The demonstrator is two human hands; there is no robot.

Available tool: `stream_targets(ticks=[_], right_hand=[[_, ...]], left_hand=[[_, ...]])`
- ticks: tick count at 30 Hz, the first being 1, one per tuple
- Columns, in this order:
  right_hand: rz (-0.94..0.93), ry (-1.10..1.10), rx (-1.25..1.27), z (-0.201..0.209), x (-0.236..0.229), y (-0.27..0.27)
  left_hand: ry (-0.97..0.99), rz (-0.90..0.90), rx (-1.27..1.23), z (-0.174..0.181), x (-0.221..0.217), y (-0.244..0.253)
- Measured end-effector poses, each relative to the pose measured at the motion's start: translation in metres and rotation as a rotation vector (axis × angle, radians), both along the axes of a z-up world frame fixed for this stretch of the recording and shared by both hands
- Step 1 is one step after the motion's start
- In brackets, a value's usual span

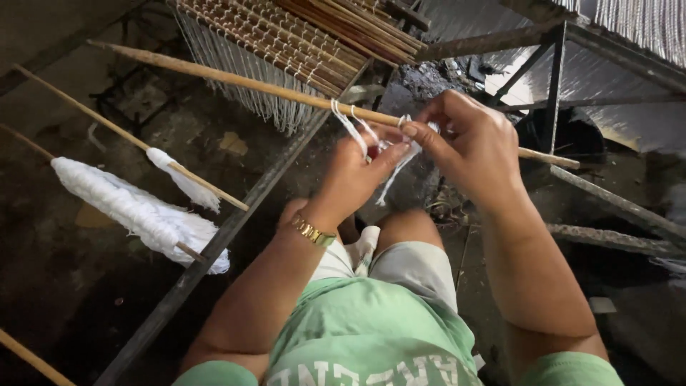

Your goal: Tying and sewing white trim onto a wooden rod to create a series of loops for manufacturing.

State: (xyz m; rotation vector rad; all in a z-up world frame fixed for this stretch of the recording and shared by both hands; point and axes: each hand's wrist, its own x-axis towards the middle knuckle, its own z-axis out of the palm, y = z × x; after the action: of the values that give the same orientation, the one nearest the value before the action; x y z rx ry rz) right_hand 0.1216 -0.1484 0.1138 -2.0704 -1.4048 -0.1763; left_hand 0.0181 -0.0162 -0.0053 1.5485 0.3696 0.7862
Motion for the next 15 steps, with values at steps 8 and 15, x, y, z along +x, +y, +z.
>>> stream_targets(ticks=[8,15], right_hand=[[0.008,0.066,-0.058,0.009,0.006,-0.008],[0.022,0.033,-0.095,0.029,-0.002,-0.014]], left_hand=[[-0.353,-0.051,-0.219,0.021,-0.032,0.021],[-0.187,0.148,0.256,0.042,-0.067,0.045]])
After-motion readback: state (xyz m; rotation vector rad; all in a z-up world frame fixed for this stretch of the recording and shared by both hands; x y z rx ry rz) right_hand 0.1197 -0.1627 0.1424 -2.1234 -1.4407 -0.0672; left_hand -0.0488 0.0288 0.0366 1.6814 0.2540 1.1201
